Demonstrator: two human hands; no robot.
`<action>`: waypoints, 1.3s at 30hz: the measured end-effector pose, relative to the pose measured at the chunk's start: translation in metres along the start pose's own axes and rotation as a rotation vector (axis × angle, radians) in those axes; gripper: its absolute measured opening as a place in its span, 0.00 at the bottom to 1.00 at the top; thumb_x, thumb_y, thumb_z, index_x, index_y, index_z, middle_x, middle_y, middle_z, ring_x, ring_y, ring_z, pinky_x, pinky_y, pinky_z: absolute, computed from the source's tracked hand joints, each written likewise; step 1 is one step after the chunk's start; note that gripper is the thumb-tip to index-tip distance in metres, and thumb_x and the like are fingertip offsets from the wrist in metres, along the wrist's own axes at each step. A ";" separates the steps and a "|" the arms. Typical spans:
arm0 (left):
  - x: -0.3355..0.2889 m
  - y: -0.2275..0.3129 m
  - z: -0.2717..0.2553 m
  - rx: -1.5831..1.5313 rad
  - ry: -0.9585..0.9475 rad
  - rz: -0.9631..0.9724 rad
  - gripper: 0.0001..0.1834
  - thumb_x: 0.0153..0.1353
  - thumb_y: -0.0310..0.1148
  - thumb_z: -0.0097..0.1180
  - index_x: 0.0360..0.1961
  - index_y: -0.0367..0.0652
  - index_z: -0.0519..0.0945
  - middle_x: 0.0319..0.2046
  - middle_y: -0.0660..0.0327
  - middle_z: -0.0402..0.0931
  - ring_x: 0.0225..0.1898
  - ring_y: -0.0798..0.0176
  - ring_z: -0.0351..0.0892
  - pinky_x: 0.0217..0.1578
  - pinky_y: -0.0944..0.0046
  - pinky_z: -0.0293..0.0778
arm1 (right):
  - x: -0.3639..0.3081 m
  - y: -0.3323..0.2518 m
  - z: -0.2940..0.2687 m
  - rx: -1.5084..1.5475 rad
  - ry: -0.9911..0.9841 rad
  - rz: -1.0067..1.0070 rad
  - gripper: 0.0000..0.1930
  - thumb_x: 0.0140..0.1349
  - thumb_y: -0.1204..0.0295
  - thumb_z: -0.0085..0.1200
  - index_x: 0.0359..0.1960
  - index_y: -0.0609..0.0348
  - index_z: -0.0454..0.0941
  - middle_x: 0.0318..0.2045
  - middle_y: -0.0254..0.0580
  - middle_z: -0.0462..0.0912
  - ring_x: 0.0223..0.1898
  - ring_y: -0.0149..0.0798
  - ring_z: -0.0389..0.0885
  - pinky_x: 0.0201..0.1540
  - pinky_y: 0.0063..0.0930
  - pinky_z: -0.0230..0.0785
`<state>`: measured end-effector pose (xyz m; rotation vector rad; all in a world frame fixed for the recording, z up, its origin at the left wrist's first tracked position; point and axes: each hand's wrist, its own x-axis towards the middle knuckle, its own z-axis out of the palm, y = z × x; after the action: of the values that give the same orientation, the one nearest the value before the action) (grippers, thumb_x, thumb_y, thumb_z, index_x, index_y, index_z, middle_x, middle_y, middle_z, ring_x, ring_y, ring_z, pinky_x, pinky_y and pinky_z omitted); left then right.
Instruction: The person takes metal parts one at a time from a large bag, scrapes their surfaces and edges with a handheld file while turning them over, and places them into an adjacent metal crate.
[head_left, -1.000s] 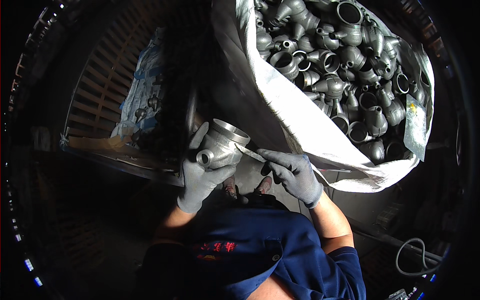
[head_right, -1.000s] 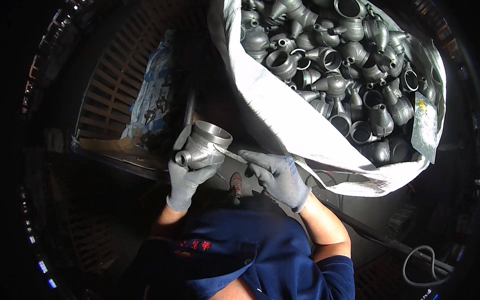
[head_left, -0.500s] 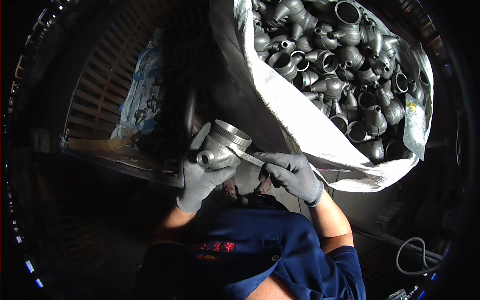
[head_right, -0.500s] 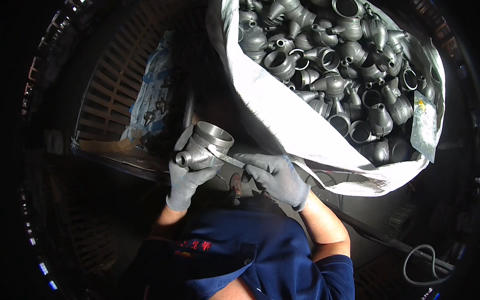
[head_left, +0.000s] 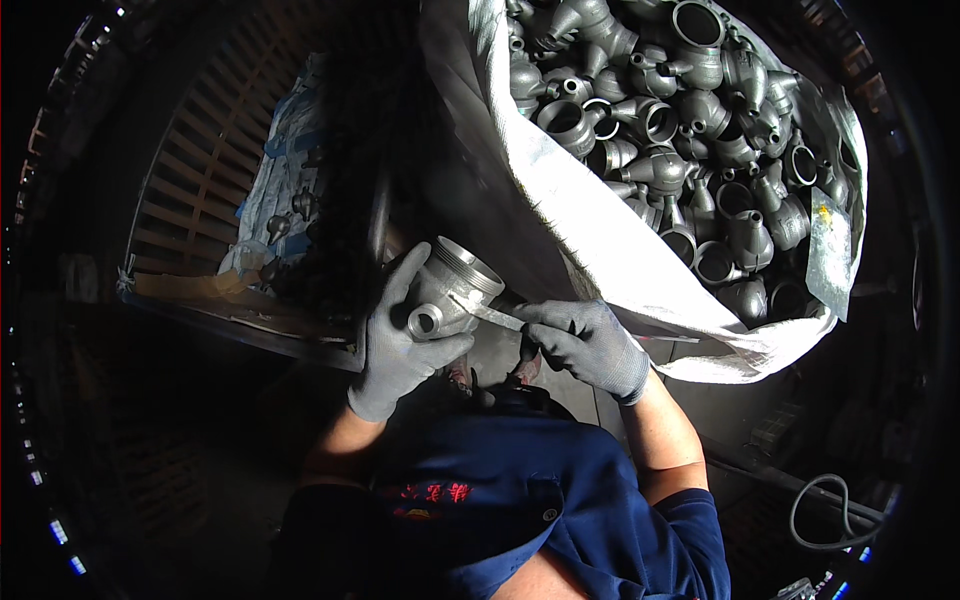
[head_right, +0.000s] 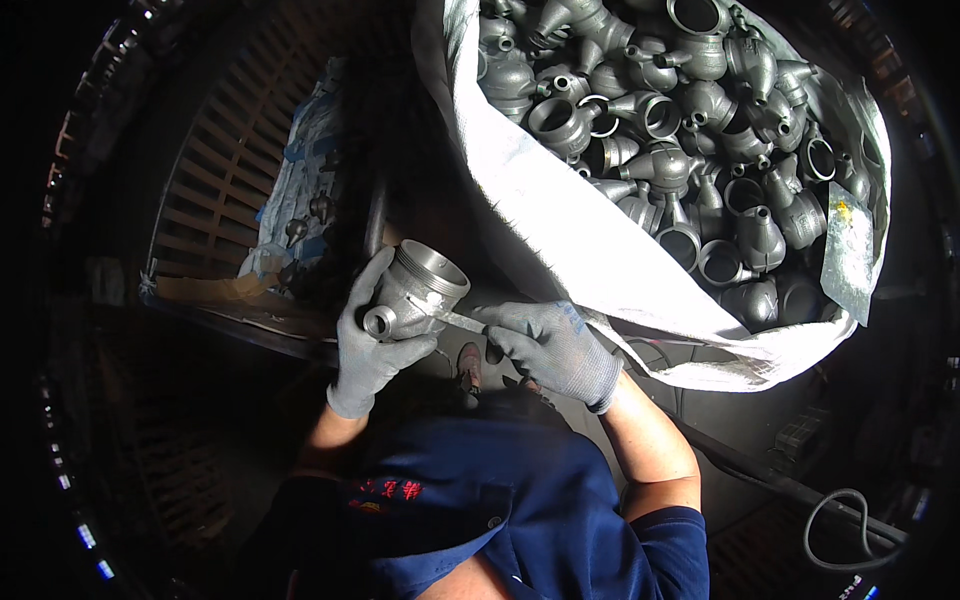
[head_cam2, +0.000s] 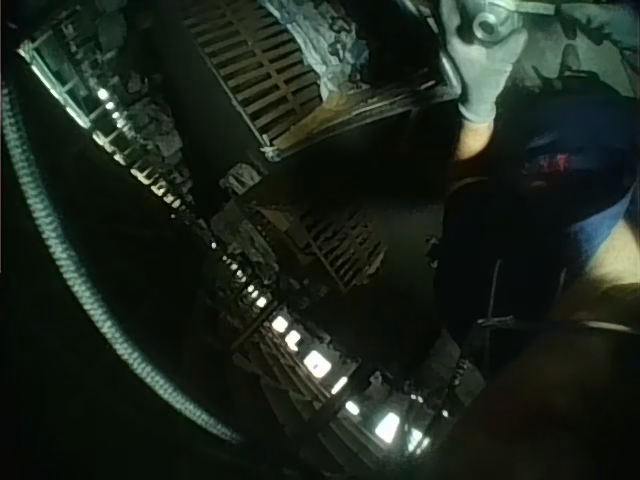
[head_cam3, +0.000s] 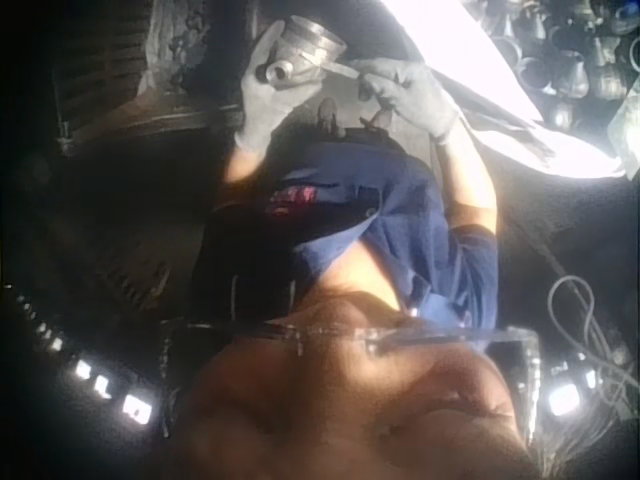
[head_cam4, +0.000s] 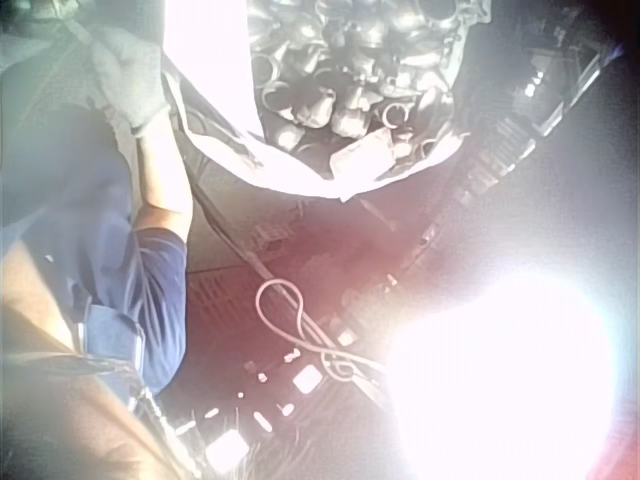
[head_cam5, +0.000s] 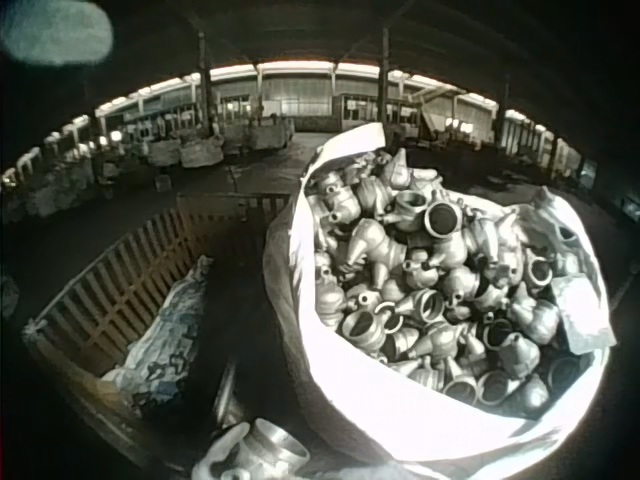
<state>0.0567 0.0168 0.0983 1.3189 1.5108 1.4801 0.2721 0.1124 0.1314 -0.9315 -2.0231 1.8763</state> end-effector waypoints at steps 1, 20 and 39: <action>0.000 -0.002 0.000 0.000 0.002 0.000 0.49 0.34 0.23 0.71 0.62 0.37 0.63 0.52 0.53 0.71 0.51 0.60 0.74 0.53 0.62 0.71 | 0.000 0.002 0.001 0.104 -0.012 -0.024 0.15 0.65 0.75 0.45 0.52 0.64 0.75 0.23 0.32 0.77 0.15 0.19 0.70 0.19 0.14 0.63; -0.006 0.003 0.020 -0.381 -0.087 -0.170 0.50 0.41 0.19 0.70 0.66 0.36 0.55 0.52 0.53 0.71 0.51 0.62 0.74 0.52 0.63 0.72 | 0.026 0.001 0.030 0.409 0.226 0.035 0.12 0.58 0.73 0.61 0.41 0.66 0.79 0.32 0.33 0.81 0.35 0.21 0.75 0.40 0.19 0.70; -0.003 -0.001 0.008 0.001 0.008 0.052 0.47 0.40 0.26 0.72 0.63 0.31 0.60 0.57 0.47 0.65 0.55 0.56 0.70 0.55 0.57 0.69 | 0.039 -0.007 0.039 0.272 0.232 -0.037 0.19 0.58 0.71 0.61 0.49 0.67 0.75 0.30 0.30 0.80 0.31 0.20 0.74 0.34 0.15 0.69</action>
<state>0.0647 0.0164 0.0957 1.3636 1.4923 1.5193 0.2179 0.1039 0.1221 -0.9765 -1.5960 1.8663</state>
